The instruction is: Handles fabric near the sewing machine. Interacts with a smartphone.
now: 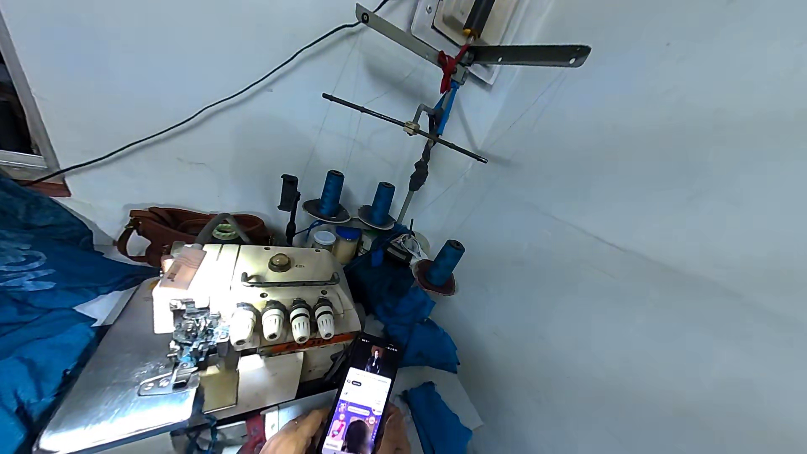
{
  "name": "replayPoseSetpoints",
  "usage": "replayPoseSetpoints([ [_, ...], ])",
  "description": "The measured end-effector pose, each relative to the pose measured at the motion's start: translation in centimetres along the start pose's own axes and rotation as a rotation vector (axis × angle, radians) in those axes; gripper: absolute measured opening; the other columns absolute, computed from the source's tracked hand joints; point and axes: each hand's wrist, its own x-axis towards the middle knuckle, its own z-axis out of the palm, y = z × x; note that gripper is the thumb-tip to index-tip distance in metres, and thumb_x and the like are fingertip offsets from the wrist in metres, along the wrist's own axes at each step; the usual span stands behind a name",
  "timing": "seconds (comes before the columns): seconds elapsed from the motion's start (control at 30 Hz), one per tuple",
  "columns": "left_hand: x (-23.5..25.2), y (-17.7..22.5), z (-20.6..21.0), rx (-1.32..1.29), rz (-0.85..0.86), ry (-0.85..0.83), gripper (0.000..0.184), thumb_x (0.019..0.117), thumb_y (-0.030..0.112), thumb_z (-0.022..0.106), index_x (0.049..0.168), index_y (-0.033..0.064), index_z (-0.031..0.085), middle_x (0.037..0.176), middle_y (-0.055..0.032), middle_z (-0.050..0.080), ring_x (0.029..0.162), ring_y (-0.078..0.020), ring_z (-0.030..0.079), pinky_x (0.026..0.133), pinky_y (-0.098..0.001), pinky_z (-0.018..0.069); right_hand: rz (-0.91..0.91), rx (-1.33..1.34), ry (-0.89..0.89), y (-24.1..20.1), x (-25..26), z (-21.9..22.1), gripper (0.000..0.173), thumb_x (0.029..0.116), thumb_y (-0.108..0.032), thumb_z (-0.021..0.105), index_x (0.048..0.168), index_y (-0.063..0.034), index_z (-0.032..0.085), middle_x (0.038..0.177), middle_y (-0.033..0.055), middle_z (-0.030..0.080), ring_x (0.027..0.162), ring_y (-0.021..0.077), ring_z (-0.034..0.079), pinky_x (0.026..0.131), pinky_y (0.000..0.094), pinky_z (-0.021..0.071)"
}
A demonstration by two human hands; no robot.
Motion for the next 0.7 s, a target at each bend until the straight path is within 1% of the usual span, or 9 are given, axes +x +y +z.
replayPoseSetpoints([
  [0.1, -0.01, -0.25, 0.09, 0.008, 0.012, 0.001, 0.050, 0.0884, 0.021, 0.077, 0.128, -0.0054, 0.062, 0.106, -0.0230, 0.070, 0.098, -0.0401, 0.069, 0.092, -0.0595, 0.0530, -0.031, 0.010, 0.003, 0.07, -0.10, 0.08, 0.041, 0.1087, -0.013, 0.027, 0.114, 0.0116, 0.060, 0.092, 0.0006, 0.072, 0.087, -0.0029, 0.069, 0.085, 0.0186, 0.0581],
  [0.33, -0.09, -0.55, 0.30, 0.012, 0.013, 0.023, 0.051, 0.0870, 0.023, 0.078, 0.128, -0.0040, 0.063, 0.107, -0.0206, 0.071, 0.099, -0.0371, 0.069, 0.092, -0.0575, 0.0539, -0.038, -0.040, 0.026, 0.02, -0.27, 0.17, 0.041, 0.1080, -0.012, 0.028, 0.114, 0.0126, 0.060, 0.091, 0.0015, 0.071, 0.086, -0.0041, 0.068, 0.084, 0.0175, 0.0577],
  [0.4, -0.07, -0.71, 0.44, 0.014, 0.022, 0.035, 0.051, 0.0863, 0.023, 0.079, 0.127, -0.0039, 0.063, 0.106, -0.0202, 0.071, 0.098, -0.0368, 0.070, 0.091, -0.0571, 0.0545, -0.045, -0.038, 0.017, -0.03, -0.28, 0.16, 0.041, 0.1079, -0.012, 0.028, 0.116, 0.0129, 0.060, 0.093, 0.0024, 0.071, 0.088, -0.0033, 0.069, 0.085, 0.0179, 0.0576],
  [0.53, -0.03, -0.43, 0.35, 0.012, 0.029, 0.041, 0.049, 0.0862, 0.022, 0.079, 0.125, -0.0049, 0.063, 0.105, -0.0206, 0.071, 0.097, -0.0369, 0.070, 0.090, -0.0579, 0.0545, -0.059, -0.022, 0.009, -0.26, -0.26, 0.32, 0.039, 0.1079, -0.010, 0.029, 0.115, 0.0128, 0.059, 0.094, 0.0006, 0.072, 0.088, -0.0043, 0.069, 0.085, 0.0171, 0.0576],
  [0.7, 0.06, -0.45, 0.33, 0.001, 0.022, 0.037, 0.050, 0.0859, 0.021, 0.079, 0.126, -0.0045, 0.063, 0.106, -0.0204, 0.071, 0.098, -0.0367, 0.070, 0.091, -0.0573, 0.0546, -0.045, -0.024, 0.008, -0.51, -0.27, 0.41, 0.037, 0.1071, -0.009, 0.030, 0.116, 0.0122, 0.059, 0.093, 0.0001, 0.072, 0.087, -0.0043, 0.069, 0.084, 0.0172, 0.0581],
])
